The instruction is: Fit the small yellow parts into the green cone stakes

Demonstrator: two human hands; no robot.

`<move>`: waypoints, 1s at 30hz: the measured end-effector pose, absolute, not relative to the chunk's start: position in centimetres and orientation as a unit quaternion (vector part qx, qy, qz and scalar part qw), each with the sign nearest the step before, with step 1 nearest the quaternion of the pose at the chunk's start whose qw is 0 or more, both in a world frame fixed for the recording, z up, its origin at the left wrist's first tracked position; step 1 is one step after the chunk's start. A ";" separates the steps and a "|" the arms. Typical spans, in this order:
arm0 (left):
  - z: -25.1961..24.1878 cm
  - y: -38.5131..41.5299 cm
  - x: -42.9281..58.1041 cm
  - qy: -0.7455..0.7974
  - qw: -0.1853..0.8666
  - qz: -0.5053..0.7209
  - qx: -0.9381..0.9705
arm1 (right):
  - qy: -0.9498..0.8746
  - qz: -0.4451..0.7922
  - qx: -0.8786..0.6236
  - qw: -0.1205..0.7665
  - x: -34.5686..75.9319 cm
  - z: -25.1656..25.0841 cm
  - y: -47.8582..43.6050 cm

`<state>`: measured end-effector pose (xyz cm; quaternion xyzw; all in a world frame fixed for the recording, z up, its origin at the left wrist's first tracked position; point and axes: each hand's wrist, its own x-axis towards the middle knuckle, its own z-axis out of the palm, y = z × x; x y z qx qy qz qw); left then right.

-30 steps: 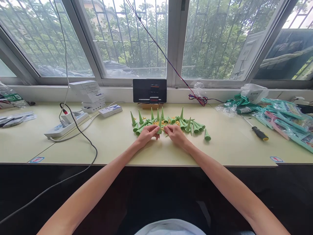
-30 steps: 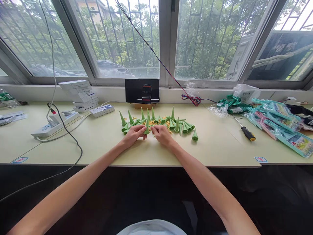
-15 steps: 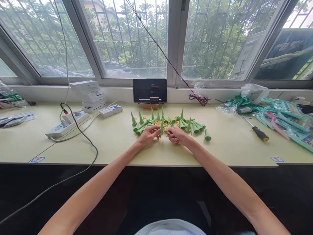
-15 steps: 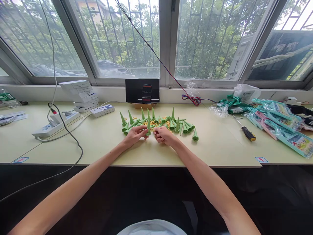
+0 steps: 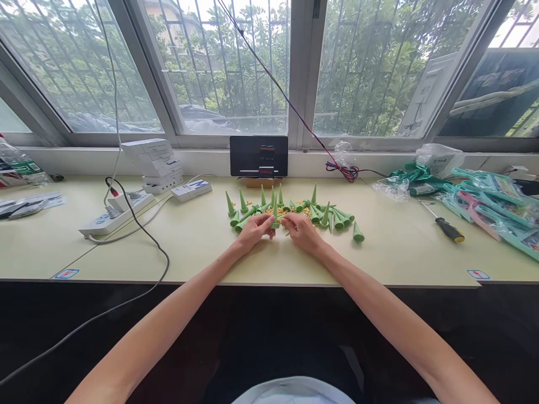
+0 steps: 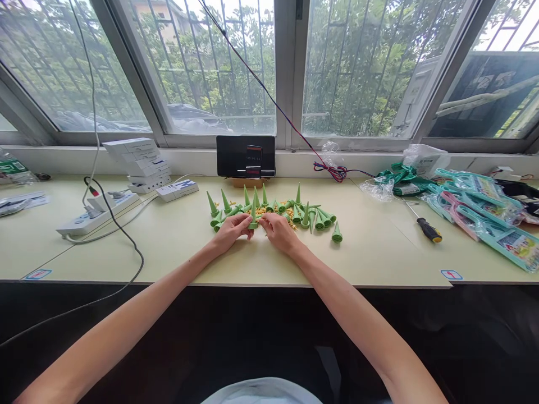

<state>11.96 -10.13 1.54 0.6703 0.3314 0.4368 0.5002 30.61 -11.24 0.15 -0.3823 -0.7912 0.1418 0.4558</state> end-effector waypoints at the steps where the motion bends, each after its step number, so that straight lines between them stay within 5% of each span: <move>1: 1.5 -10.2 12.0 0.331 0.501 0.436 0.670 | -0.797 0.128 -0.379 0.452 30.6 0.1 -11.2; 11: 1.3 -10.2 11.9 0.316 0.470 0.426 0.705 | -0.769 0.197 -0.389 0.467 30.4 0.0 -11.2; 21: 1.2 -10.3 12.0 0.299 0.461 0.421 0.722 | -0.573 0.621 -0.346 0.407 30.4 0.8 -11.4; 30: 0.8 -10.0 11.8 0.287 0.458 0.419 0.730 | -0.495 0.715 -0.351 0.347 30.7 1.7 -11.5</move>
